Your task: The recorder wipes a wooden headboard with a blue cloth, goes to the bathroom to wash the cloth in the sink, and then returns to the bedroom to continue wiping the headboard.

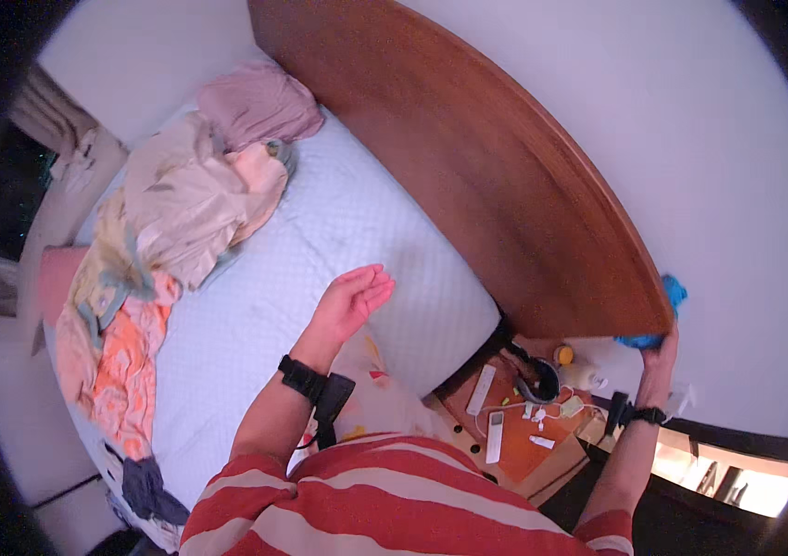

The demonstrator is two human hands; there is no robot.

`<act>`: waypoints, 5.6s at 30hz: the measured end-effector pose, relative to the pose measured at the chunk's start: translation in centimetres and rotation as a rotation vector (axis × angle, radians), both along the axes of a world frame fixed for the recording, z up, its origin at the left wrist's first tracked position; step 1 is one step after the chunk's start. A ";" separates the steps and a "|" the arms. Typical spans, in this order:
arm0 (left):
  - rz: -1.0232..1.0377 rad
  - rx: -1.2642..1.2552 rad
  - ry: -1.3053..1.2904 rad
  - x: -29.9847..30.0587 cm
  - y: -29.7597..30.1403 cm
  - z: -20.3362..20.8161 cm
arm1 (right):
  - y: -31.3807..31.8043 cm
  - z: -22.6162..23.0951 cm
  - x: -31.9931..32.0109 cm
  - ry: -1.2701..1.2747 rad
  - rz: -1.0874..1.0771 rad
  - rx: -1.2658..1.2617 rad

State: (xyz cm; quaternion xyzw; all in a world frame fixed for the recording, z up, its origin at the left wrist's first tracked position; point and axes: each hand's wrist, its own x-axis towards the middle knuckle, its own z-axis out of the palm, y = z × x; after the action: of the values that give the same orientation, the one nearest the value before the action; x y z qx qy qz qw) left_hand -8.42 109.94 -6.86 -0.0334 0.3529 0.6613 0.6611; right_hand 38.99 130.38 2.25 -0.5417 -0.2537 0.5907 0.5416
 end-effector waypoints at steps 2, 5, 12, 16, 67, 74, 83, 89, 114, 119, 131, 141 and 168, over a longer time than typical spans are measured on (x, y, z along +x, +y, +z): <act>0.038 0.138 -0.009 2.0 -1.8 2.2 | 0.2 -1.2 1.2 0.050 0.033 0.063; 0.044 0.191 -0.051 4.4 -4.8 4.6 | 0.8 -1.7 1.4 0.088 -0.058 0.007; 0.089 0.123 -0.058 8.1 -12.5 4.8 | 0.2 -1.7 1.4 -0.008 -0.079 0.056; 0.179 0.048 0.058 10.6 -17.0 3.1 | -0.9 -1.4 0.4 -0.039 -0.090 0.076; -0.117 -0.508 0.521 23.5 -45.3 -1.7 | -50.3 -17.1 32.3 -1.283 0.526 -0.332; -0.049 -0.509 0.615 26.2 -46.2 0.7 | -48.0 -20.2 36.1 -1.235 0.617 -0.415; -0.026 -0.404 0.745 28.3 -43.0 2.5 | -44.8 -17.1 32.0 -1.268 0.666 -0.392; -0.281 -0.244 0.823 31.3 -37.9 3.0 | -44.2 -19.2 34.6 -1.260 0.726 -0.312; 0.043 -0.493 0.978 -0.3 -11.5 -8.7 | -57.2 -13.7 32.9 -1.226 0.621 -0.806; -0.027 -0.490 1.178 -4.3 -4.0 -20.4 | -55.0 -7.3 26.1 -1.064 0.372 -1.107; -0.166 -0.640 1.689 -4.8 7.6 -29.7 | -49.2 -5.1 17.6 -0.950 0.120 -1.368; -0.123 -0.677 1.794 -3.8 7.4 -29.6 | -51.7 -5.4 16.9 -0.867 0.040 -1.379; -1.375 0.047 1.350 53.7 -20.8 -7.8 | -90.2 -21.8 44.2 -1.085 0.088 -0.977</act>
State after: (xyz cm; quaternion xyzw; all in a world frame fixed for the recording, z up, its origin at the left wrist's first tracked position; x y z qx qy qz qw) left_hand 45.27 89.14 -14.65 0.5814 0.5878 0.0160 0.5623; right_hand 83.16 40.20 -19.57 -0.9272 -0.2152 0.3064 0.0120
